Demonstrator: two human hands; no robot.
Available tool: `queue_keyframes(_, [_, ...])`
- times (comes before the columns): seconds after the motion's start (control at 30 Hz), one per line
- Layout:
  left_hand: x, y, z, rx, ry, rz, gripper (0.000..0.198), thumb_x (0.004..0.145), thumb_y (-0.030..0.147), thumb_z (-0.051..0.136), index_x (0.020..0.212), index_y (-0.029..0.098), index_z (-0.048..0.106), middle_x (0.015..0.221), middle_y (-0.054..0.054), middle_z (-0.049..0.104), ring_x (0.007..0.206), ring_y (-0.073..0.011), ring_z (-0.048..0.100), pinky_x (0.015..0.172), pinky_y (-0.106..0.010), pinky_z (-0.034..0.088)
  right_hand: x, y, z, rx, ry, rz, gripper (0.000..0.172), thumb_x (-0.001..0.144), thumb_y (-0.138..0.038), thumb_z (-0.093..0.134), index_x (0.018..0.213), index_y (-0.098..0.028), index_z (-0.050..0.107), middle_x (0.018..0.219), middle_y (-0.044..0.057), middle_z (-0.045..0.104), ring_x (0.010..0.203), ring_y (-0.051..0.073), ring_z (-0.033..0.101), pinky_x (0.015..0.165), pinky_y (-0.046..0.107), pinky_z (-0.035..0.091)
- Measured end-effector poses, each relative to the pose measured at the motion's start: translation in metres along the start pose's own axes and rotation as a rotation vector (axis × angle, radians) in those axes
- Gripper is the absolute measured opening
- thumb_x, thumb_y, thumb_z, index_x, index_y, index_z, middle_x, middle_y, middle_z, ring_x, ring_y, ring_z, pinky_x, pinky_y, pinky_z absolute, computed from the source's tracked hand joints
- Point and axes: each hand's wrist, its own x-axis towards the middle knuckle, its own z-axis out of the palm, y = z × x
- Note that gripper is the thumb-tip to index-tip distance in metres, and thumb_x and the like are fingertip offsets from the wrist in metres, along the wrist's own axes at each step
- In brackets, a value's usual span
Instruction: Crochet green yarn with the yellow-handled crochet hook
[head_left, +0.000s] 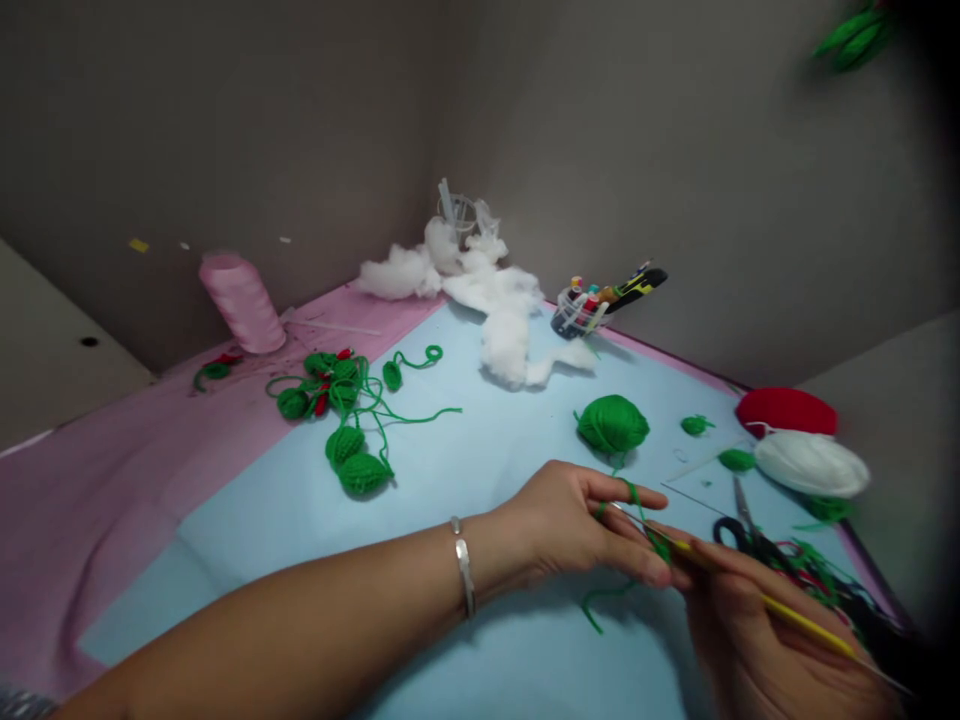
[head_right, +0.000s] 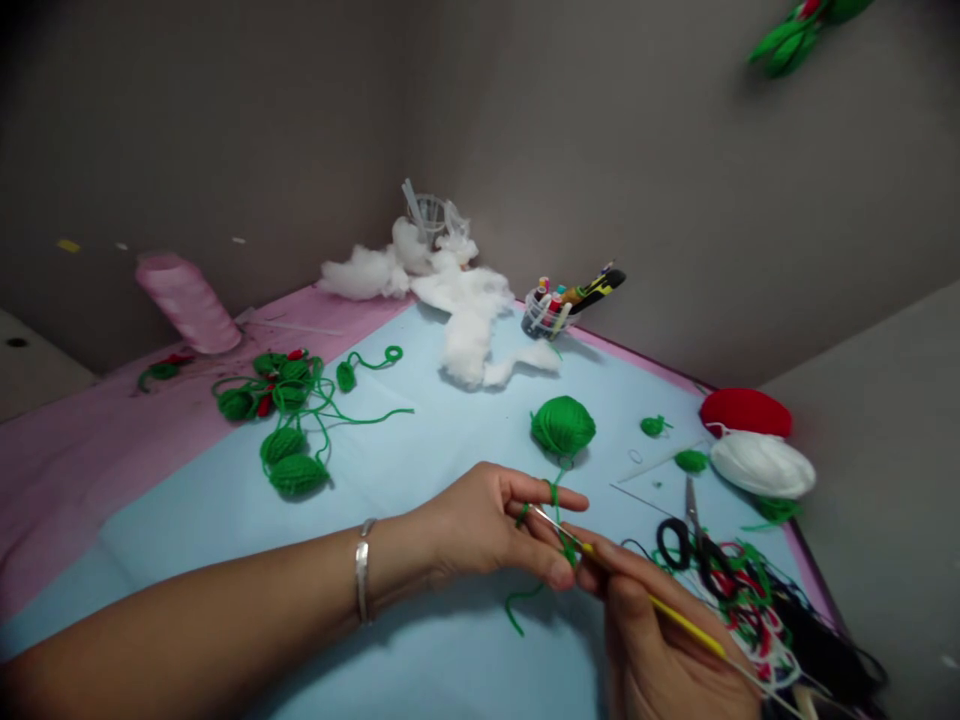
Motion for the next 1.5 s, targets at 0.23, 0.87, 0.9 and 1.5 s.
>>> queue_keyframes(0.23, [0.003,0.000,0.000,-0.008,0.123,0.071,0.069,0.039,0.010,0.094,0.106,0.010,0.075,0.064,0.006,0.063,0.061,-0.0066,0.057,0.072,-0.024,0.045,0.013,-0.010,0.009,0.228,-0.051,0.289,0.036,0.059,-0.045,0.091,0.077,-0.018,0.075,0.071,0.004,0.070,0.057,0.011,0.064,0.061,0.018,0.059])
queue_keyframes(0.87, [-0.001,0.001,0.006,0.018,0.146,0.055,0.093,0.034,0.010,0.094,0.124,0.011,0.068,0.065,0.007,0.064,0.058,-0.0067,0.056,0.067,-0.024,0.044,0.016,-0.008,-0.008,0.231,-0.098,0.205,0.029,0.069,-0.043,0.087,0.078,-0.022,0.069,0.079,0.006,0.076,0.064,0.019,0.073,0.061,0.025,0.062])
queue_keyframes(0.9, [-0.002,0.002,0.007,0.019,0.153,0.055,0.093,0.034,0.009,0.094,0.123,0.011,0.068,0.064,0.008,0.063,0.058,-0.0064,0.056,0.065,-0.023,0.044,0.015,-0.006,-0.010,0.215,-0.084,0.177,0.029,0.070,-0.043,0.086,0.079,-0.022,0.068,0.081,0.005,0.076,0.065,0.019,0.073,0.062,0.025,0.063])
queue_keyframes(1.5, [-0.003,0.004,0.007,0.074,0.180,0.058,0.074,0.046,0.000,0.084,0.118,0.010,0.070,0.063,0.008,0.062,0.057,-0.0059,0.053,0.064,-0.022,0.043,0.006,-0.005,-0.009,0.055,-0.070,-0.127,0.023,0.084,-0.037,0.076,0.089,-0.021,0.062,0.087,0.005,0.077,0.074,0.021,0.076,0.069,0.029,0.064])
